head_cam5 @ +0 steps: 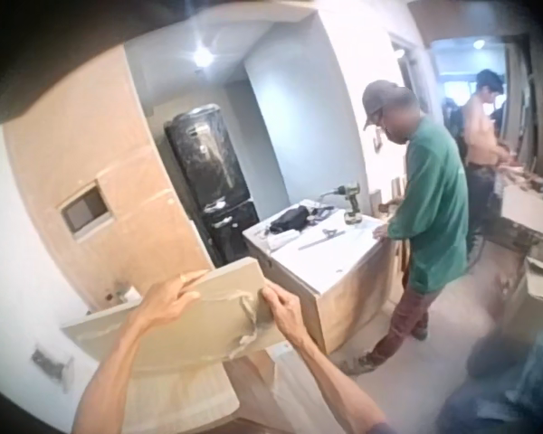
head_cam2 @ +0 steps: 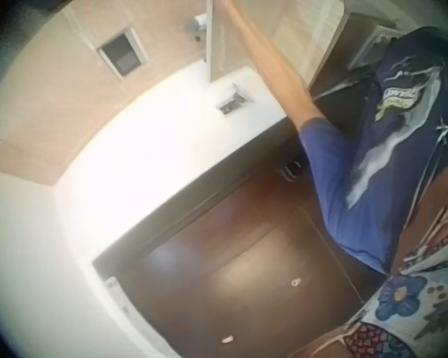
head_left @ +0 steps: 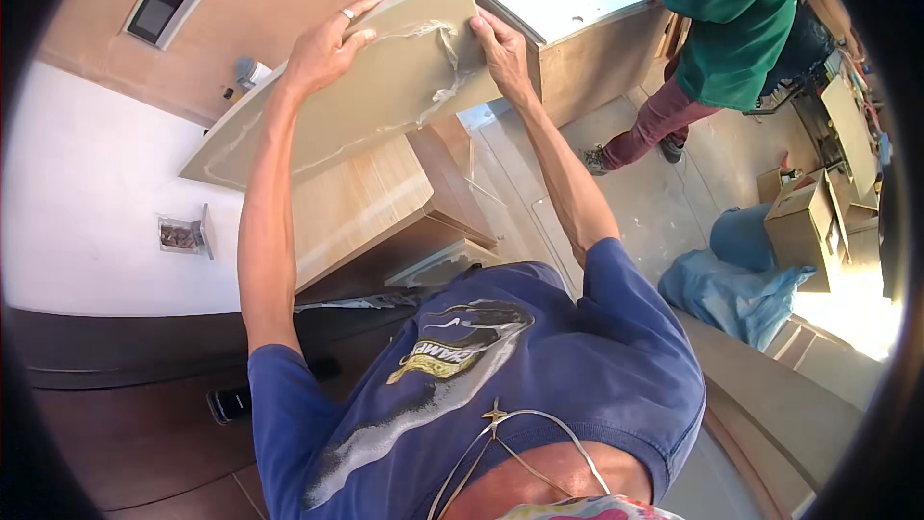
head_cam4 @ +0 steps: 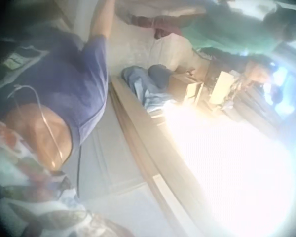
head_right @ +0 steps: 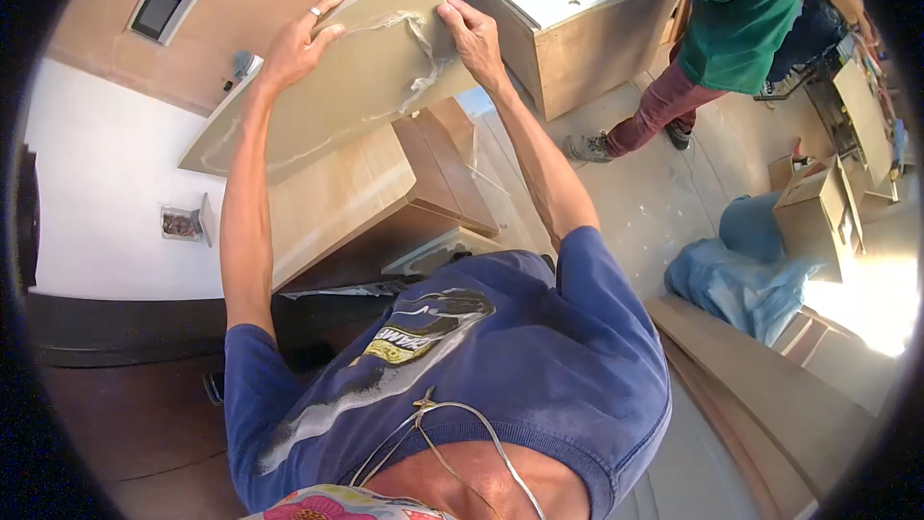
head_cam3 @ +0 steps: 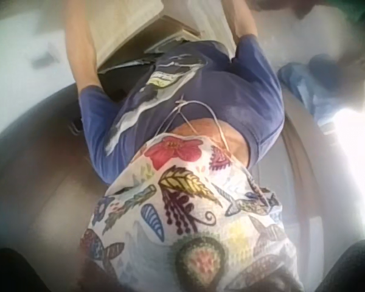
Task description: The person cleans and scrapes residue from wood panels using a utility knife and a hand scraper while working at a bench.
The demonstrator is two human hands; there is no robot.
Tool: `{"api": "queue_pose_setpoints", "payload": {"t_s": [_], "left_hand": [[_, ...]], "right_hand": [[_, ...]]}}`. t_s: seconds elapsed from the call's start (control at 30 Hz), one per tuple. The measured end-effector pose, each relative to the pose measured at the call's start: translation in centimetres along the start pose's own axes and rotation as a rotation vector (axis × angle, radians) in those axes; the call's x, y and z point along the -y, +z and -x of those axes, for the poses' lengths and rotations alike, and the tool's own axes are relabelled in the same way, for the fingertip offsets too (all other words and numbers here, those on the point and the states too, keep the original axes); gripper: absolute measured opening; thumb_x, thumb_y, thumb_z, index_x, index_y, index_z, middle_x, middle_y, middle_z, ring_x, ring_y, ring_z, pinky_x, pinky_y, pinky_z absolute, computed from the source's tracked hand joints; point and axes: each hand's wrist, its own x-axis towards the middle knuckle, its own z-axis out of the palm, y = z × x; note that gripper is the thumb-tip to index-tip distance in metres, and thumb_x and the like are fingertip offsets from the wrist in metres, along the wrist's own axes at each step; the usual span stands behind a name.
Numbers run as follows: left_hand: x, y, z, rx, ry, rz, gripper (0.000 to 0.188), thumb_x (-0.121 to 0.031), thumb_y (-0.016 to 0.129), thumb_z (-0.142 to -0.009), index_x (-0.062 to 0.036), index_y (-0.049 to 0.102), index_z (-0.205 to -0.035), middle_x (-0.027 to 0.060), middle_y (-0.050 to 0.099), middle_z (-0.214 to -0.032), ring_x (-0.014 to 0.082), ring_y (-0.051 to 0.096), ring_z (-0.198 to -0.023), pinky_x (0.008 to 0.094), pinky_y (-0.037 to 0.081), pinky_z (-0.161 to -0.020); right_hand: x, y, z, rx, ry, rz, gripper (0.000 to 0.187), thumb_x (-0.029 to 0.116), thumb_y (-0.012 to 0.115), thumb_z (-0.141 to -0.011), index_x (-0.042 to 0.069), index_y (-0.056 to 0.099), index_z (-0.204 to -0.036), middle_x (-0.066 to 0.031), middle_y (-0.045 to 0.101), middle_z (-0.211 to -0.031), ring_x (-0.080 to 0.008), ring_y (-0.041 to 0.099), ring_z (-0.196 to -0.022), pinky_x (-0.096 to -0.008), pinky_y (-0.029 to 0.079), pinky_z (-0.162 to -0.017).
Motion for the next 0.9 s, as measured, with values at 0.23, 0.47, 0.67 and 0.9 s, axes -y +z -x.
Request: {"api": "queue_pose_setpoints", "payload": {"t_s": [0.23, 0.47, 0.67, 0.9], "left_hand": [[1.1, -0.1, -0.1, -0.008, 0.011, 0.027, 0.051, -0.024, 0.062, -0.099, -0.0279, 0.055, -0.149, 0.0085, 0.072, -0.127, 0.0277, 0.07, -0.101, 0.0383, 0.053, -0.09], [-0.1, -0.7, -0.6, 0.047, -0.035, 0.065, 0.051, -0.024, 0.062, -0.099, -0.0246, 0.055, -0.149, 0.0101, 0.071, -0.129, 0.0288, 0.07, -0.107, 0.0388, 0.053, -0.093], [-1.5, -1.9, 1.3, 0.116, -0.044, 0.091, 0.05, -0.02, 0.062, -0.101, -0.0134, 0.054, -0.149, 0.0146, 0.063, -0.142, 0.0316, 0.06, -0.131, 0.0416, 0.045, -0.11], [-1.7, -3.1, 6.4, 0.028, -0.031, -0.037, 0.049, -0.026, 0.069, -0.096, -0.0142, 0.06, -0.143, 0.019, 0.068, -0.13, 0.0382, 0.065, -0.117, 0.0433, 0.05, -0.101]], "right_hand": [[5.4, 2.5, -3.6, 0.053, 0.0, 0.053, 0.039, 0.033, 0.065, -0.104, 0.007, 0.071, -0.132, 0.0052, 0.064, -0.086, -0.0041, 0.049, -0.077, -0.0222, 0.045, -0.07], [5.8, 1.7, -4.9, 0.147, -0.134, 0.007, 0.034, 0.03, 0.065, -0.103, 0.009, 0.073, -0.129, 0.0032, 0.067, -0.091, -0.0057, 0.055, -0.084, -0.0238, 0.048, -0.076], [7.6, -0.4, -4.8, 0.329, -0.141, 0.132, 0.025, 0.025, 0.074, -0.098, 0.007, 0.073, -0.116, -0.0012, 0.074, -0.103, -0.0088, 0.066, -0.089, -0.0276, 0.054, -0.081], [7.9, -1.3, -1.9, 0.236, -0.157, 0.07, 0.018, 0.014, 0.076, -0.096, 0.004, 0.071, -0.109, -0.0029, 0.072, -0.105, -0.01, 0.067, -0.094, -0.0268, 0.054, -0.085]]}}
